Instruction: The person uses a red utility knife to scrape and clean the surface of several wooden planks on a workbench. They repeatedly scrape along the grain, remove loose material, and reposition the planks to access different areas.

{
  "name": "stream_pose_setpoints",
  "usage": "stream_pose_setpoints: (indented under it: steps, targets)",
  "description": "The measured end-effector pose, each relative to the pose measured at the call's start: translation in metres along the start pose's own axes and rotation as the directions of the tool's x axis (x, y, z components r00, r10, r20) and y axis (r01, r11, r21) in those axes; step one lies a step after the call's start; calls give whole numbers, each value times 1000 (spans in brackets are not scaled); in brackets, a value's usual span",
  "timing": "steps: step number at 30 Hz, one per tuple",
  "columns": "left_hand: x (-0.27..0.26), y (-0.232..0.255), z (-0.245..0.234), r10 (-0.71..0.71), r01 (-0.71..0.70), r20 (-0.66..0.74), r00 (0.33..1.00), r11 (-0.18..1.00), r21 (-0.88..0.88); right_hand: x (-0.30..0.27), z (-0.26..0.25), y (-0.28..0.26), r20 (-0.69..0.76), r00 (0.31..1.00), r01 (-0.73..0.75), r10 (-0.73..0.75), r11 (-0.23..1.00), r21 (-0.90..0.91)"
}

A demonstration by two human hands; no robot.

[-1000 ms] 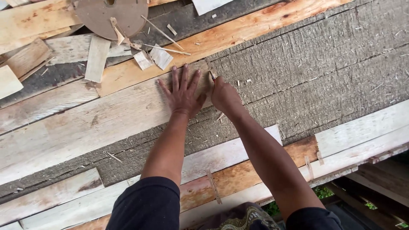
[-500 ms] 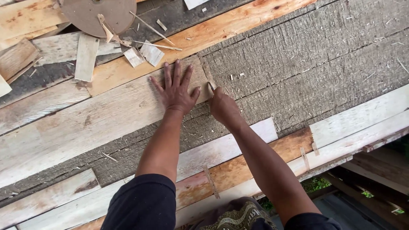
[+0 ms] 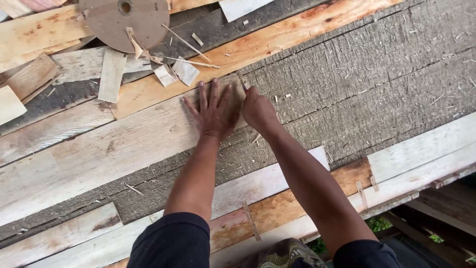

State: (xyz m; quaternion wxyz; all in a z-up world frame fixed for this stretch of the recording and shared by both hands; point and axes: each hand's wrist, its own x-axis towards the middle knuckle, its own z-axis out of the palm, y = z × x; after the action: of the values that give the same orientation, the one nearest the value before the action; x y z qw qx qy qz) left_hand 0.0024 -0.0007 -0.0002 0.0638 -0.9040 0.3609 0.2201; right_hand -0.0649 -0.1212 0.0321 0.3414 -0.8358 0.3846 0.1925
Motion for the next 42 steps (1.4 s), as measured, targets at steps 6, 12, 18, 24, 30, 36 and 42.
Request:
stream_pose_setpoints:
  steps: [6, 12, 18, 24, 30, 36, 42]
  targets:
    - [-1, 0, -3, 4, -4, 1, 1000, 1000, -10, 23, -2, -6, -22, 997, 71, -72, 996, -52]
    - [-1, -1, -3, 1, -1, 5, 1000, 998, -60, 35, -2, -5, -5, 998, 68, -68, 995, -70]
    - [0, 2, -4, -27, 29, 40, 999, 998, -50, 9, -21, -17, 67, 997, 52, -46, 996, -79]
    - [-5, 2, -14, -29, 31, 51, 998, 999, -42, -14, -3, 12, 116, 993, 19, -7, 994, -107]
    - [-6, 1, -6, -10, 5, -56, 998, 996, -86, -37, 6, 33, 144, 989, -35, 44, 997, -65]
    - [-7, 0, -1, 8, -21, -139, 990, 996, -91, -42, 7, 33, 155, 988, -16, 25, 998, -59]
    - [-4, -2, 0, 6, -13, -90, 996, 996, -85, -50, 6, 36, 172, 985, -16, 28, 997, -71]
